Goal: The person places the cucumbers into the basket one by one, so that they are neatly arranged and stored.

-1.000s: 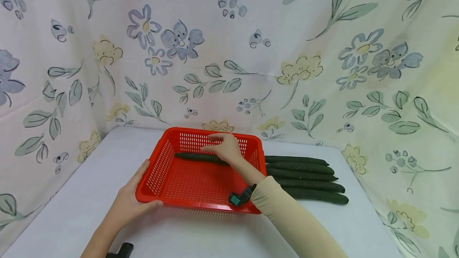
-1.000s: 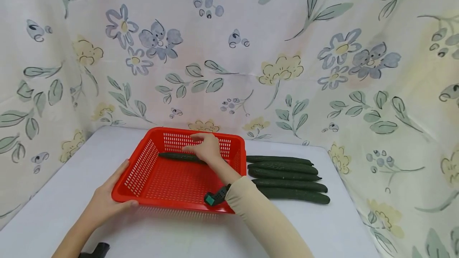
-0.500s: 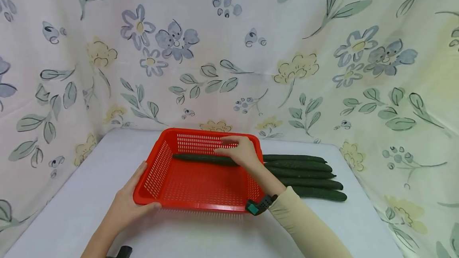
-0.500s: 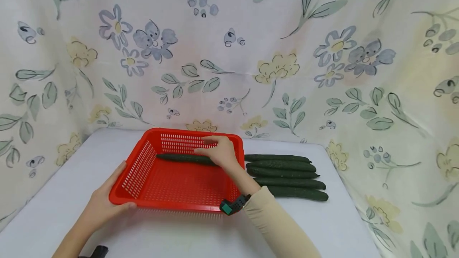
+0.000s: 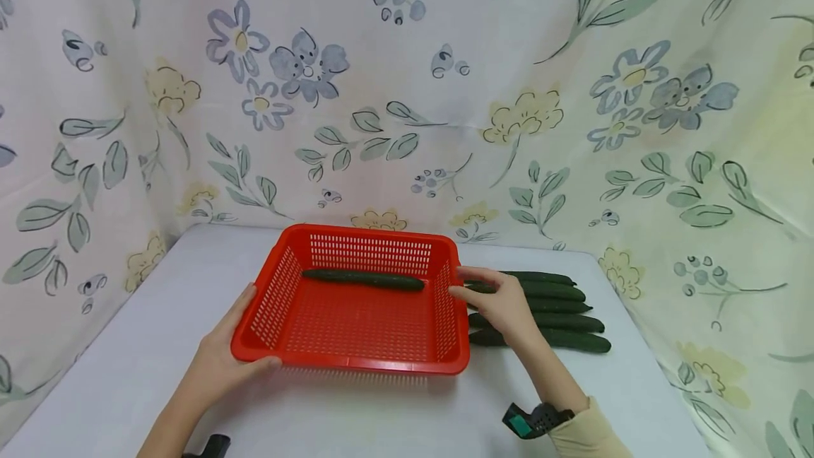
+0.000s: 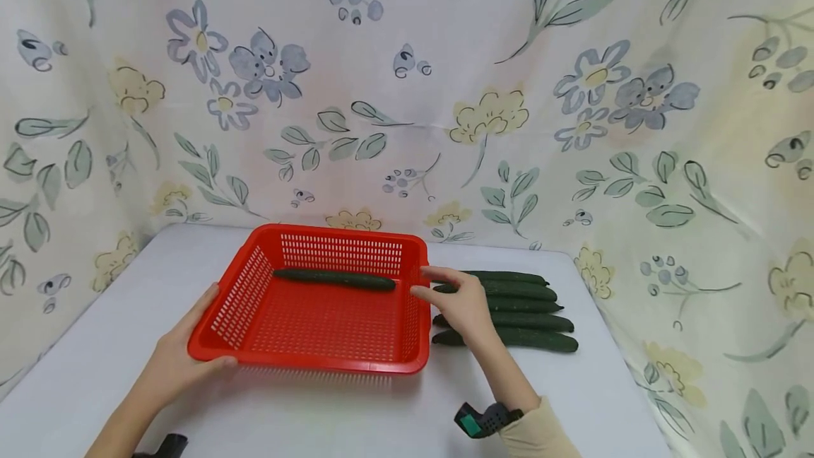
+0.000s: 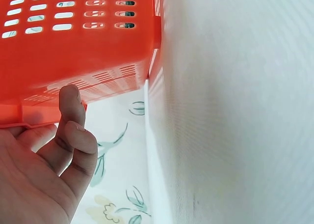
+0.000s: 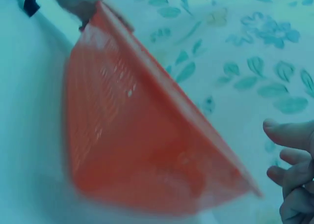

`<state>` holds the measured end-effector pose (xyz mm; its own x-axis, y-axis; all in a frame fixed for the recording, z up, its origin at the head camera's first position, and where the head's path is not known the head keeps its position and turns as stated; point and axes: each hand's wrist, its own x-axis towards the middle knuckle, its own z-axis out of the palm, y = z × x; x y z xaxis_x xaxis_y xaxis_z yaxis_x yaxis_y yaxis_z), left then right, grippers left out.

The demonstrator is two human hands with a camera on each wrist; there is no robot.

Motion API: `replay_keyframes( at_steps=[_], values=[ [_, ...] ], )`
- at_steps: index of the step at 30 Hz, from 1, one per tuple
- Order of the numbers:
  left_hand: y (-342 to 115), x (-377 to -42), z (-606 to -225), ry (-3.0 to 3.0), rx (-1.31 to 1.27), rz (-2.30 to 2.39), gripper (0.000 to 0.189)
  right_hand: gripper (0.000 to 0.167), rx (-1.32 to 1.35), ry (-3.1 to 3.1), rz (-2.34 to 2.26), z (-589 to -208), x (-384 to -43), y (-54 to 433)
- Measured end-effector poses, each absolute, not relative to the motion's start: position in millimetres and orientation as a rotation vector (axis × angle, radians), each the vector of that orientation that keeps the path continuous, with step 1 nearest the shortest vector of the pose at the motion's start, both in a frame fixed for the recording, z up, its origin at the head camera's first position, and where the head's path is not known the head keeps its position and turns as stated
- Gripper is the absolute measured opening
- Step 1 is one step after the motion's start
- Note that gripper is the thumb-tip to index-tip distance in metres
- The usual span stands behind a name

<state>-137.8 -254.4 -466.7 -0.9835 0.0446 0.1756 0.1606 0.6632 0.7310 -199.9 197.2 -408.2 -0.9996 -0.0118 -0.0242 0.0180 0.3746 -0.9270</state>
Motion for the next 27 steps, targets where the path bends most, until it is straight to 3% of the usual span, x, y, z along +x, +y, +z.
replay_keyframes(
  at_steps=[9, 27],
  values=[
    [-253.4, -136.1, -466.2, -2.736, -0.138, -1.257, 0.129, 0.062, 0.227, 2.803, -1.601, -442.6, -169.4, 264.4],
    [-254.2, -138.3, -468.7, -2.728, -0.171, -1.237, 0.129, 0.056, 0.384, 2.93, -1.612, -506.7, -156.6, 352.6]
  ],
)
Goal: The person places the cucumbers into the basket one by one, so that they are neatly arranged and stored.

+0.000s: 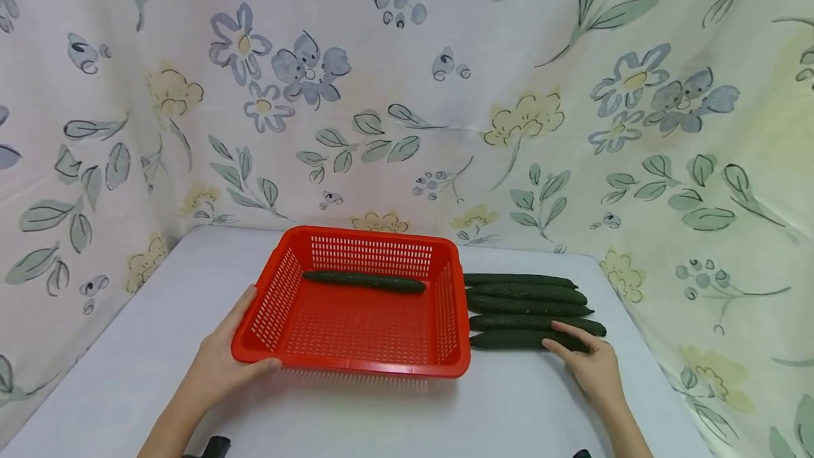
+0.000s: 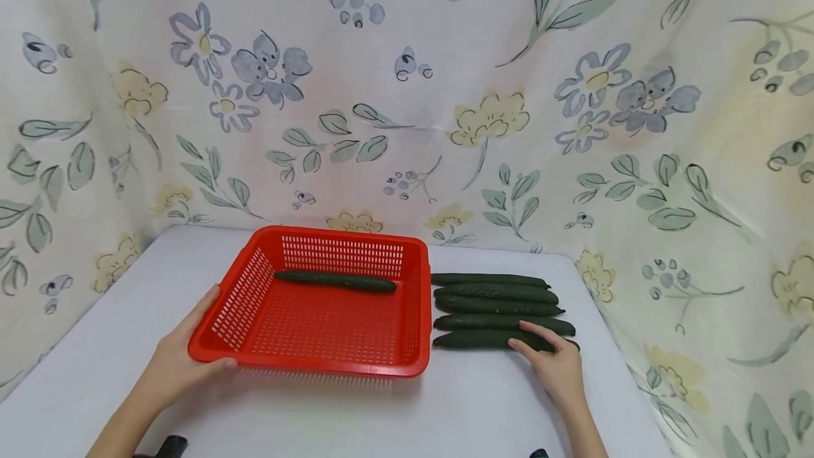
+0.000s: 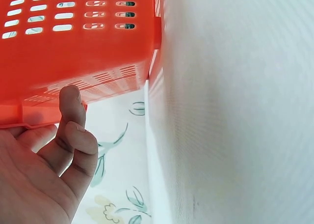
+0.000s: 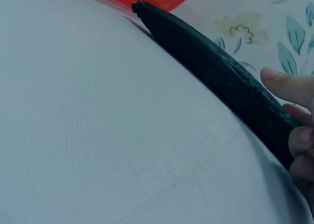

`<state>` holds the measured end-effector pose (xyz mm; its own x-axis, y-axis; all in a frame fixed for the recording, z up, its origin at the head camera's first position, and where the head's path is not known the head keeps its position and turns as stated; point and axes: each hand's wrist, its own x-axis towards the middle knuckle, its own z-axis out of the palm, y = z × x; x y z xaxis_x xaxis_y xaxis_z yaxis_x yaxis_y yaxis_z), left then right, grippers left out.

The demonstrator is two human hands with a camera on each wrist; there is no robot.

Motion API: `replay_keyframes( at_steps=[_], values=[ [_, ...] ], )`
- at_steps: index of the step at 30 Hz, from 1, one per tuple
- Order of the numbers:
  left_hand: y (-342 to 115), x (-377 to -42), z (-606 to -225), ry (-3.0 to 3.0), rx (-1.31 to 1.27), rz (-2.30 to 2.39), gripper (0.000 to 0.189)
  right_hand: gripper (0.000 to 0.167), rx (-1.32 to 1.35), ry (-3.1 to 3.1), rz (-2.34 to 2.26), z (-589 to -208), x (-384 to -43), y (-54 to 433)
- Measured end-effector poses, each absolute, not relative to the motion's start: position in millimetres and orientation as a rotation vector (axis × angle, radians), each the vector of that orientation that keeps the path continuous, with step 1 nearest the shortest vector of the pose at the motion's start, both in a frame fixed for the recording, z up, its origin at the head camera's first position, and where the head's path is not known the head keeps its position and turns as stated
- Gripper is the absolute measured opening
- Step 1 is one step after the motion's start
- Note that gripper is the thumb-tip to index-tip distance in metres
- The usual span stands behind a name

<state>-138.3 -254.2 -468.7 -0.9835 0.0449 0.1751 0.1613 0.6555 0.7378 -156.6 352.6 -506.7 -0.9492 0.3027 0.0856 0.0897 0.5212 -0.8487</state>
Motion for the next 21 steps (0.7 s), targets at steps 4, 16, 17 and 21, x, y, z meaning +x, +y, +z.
replay_keyframes(
  at_steps=[4, 16, 17, 21],
  values=[
    [-253.4, -137.1, -471.7, -2.726, -0.174, -1.239, 0.128, 0.056, -0.312, -2.551, 1.415, -512.5, -155.7, 357.5],
    [-253.2, -136.7, -469.6, -2.716, -0.18, -1.218, 0.129, 0.045, -0.078, -2.729, 1.107, -511.5, -154.1, 359.5],
    [-253.2, -136.9, -469.3, -2.715, -0.18, -1.222, 0.129, 0.046, -0.096, -2.747, 1.115, -511.9, -154.1, 359.5],
    [-253.8, -137.9, -468.4, -2.717, -0.18, -1.206, 0.13, 0.05, -0.126, -2.782, 1.13, -514.3, -154.9, 358.4]
  ],
)
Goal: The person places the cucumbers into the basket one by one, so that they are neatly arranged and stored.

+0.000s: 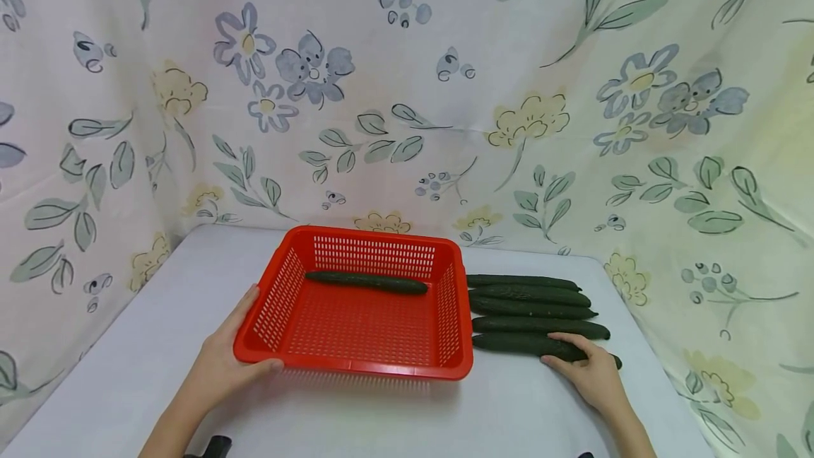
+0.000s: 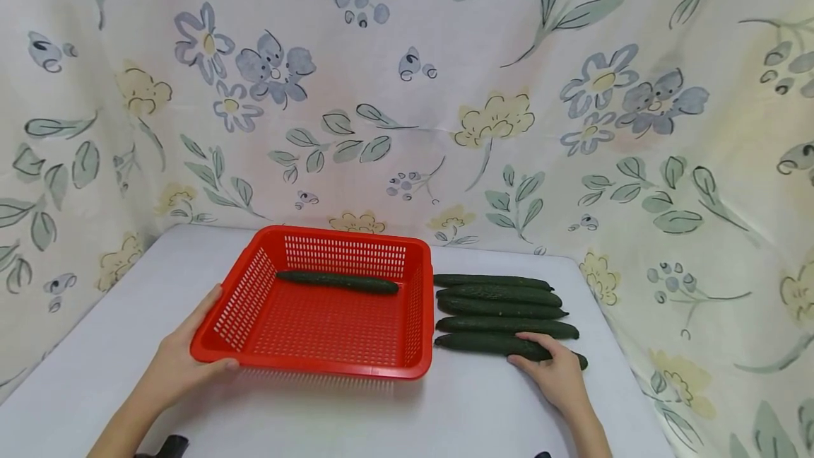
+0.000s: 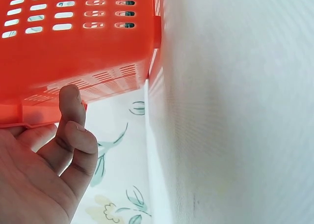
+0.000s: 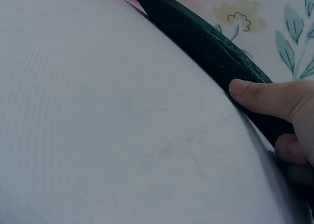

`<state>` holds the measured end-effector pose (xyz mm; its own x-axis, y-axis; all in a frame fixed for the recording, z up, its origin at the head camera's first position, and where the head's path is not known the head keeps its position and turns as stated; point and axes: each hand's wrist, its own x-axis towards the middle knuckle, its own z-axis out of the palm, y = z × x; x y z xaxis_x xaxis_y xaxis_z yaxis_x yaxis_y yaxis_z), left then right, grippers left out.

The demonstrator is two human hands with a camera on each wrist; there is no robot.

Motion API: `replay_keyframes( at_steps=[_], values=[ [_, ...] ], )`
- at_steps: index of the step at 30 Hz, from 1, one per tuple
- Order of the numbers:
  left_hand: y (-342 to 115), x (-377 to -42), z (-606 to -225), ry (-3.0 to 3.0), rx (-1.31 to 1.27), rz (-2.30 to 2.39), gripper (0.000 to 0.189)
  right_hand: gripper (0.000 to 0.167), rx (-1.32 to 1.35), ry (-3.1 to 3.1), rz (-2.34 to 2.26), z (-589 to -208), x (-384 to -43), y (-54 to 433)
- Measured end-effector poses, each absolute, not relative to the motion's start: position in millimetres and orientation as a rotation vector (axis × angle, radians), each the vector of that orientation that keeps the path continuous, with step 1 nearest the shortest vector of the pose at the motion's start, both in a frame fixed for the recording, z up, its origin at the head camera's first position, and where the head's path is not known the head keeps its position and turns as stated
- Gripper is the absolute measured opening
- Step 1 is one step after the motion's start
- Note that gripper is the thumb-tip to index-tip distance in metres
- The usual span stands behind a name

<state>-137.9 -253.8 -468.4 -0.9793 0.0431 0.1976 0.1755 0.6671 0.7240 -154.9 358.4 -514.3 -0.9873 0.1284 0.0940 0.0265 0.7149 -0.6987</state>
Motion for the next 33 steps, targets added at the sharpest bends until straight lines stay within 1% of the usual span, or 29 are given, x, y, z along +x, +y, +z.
replay_keyframes(
  at_steps=[18, 24, 28, 33],
  values=[
    [-254.0, -138.6, -468.5, -2.721, -0.188, -1.179, 0.13, 0.045, -0.05, -2.635, 1.046, -523.0, -155.0, 358.5],
    [-256.9, -135.2, -470.2, -2.719, -0.185, -1.189, 0.129, 0.045, -0.079, -2.643, 1.027, -521.8, -151.9, 354.1],
    [-259.0, -131.7, -471.8, -2.729, -0.173, -1.189, 0.129, 0.046, -0.085, -2.646, 1.03, -517.6, -149.0, 350.8],
    [-255.9, -137.8, -470.1, -2.706, -0.19, -1.209, 0.128, 0.045, -0.137, -2.597, 1.019, -497.0, -149.8, 351.5]
  ],
)
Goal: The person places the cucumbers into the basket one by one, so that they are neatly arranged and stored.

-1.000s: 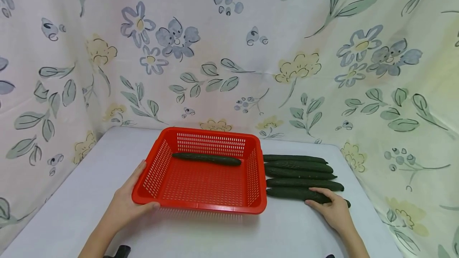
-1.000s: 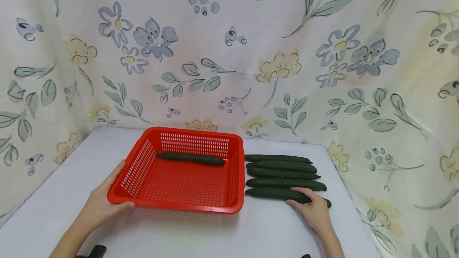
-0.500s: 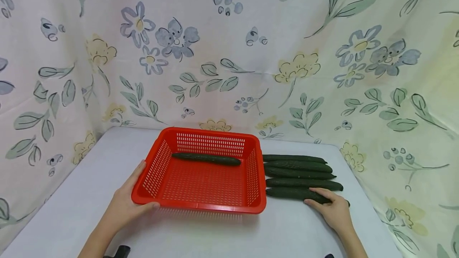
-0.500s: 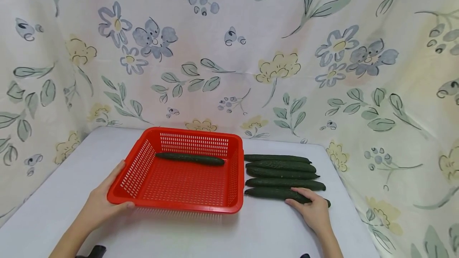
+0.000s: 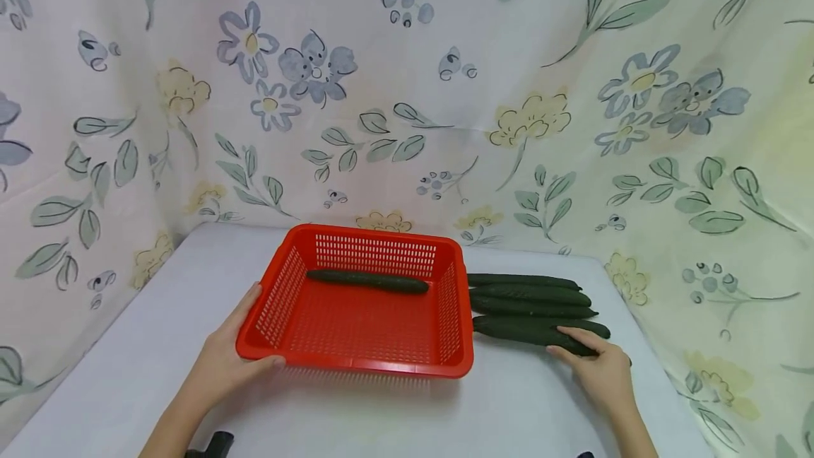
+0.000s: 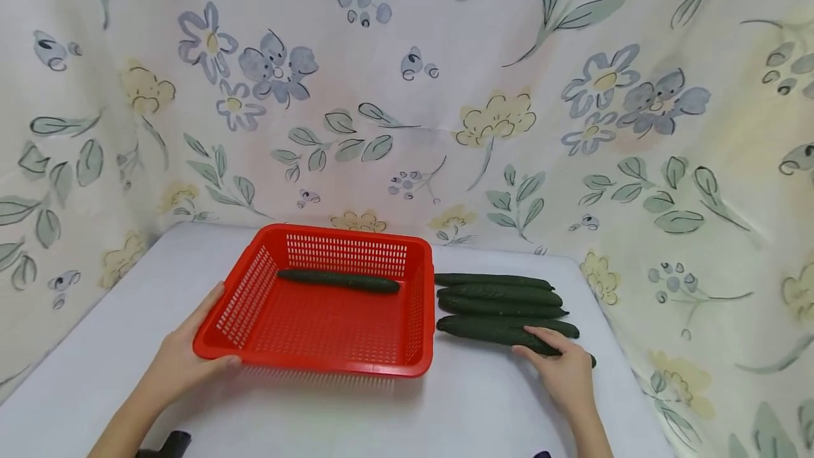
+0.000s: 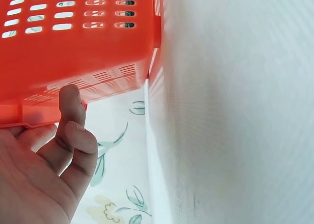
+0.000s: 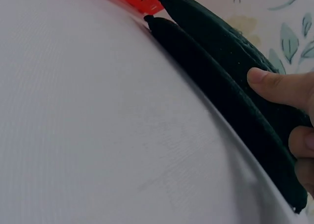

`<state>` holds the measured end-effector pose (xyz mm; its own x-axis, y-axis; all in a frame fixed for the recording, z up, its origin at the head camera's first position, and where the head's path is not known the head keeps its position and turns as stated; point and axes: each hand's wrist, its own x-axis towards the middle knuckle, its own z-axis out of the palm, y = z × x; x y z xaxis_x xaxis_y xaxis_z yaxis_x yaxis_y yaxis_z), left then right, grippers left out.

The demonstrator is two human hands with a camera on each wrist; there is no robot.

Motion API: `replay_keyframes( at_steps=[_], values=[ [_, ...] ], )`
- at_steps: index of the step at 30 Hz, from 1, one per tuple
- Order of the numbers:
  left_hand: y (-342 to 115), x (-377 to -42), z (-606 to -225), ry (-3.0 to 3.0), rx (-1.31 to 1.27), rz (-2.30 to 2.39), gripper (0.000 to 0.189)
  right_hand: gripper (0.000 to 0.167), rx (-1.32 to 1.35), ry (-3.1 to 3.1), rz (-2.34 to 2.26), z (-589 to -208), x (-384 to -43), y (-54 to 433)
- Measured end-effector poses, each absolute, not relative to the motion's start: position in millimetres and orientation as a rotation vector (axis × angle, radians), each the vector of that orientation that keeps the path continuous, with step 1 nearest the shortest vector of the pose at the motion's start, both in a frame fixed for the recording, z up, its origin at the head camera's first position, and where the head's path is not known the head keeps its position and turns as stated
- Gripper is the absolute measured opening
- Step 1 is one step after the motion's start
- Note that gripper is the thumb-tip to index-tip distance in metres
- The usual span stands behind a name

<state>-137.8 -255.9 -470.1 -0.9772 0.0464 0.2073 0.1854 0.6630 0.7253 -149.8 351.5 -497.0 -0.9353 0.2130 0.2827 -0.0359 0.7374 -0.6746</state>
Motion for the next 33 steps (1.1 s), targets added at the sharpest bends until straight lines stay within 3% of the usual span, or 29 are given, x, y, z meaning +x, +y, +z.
replay_keyframes(
  at_steps=[9, 20, 26, 33],
  values=[
    [-254.4, -142.4, -465.4, -2.709, -0.182, -1.232, 0.127, 0.047, -0.236, -2.468, 1.175, -466.4, -143.8, 349.6],
    [-254.7, -138.1, -466.9, -2.727, -0.153, -1.267, 0.128, 0.049, -0.282, -2.433, 1.311, -466.9, -144.0, 339.0],
    [-254.6, -137.1, -468.1, -2.728, -0.135, -1.285, 0.128, 0.056, -0.358, -2.439, 1.419, -457.5, -154.2, 325.4],
    [-254.3, -138.6, -466.8, -2.728, -0.152, -1.278, 0.129, 0.056, -0.234, -2.485, 1.376, -444.7, -178.5, 300.9]
  ],
)
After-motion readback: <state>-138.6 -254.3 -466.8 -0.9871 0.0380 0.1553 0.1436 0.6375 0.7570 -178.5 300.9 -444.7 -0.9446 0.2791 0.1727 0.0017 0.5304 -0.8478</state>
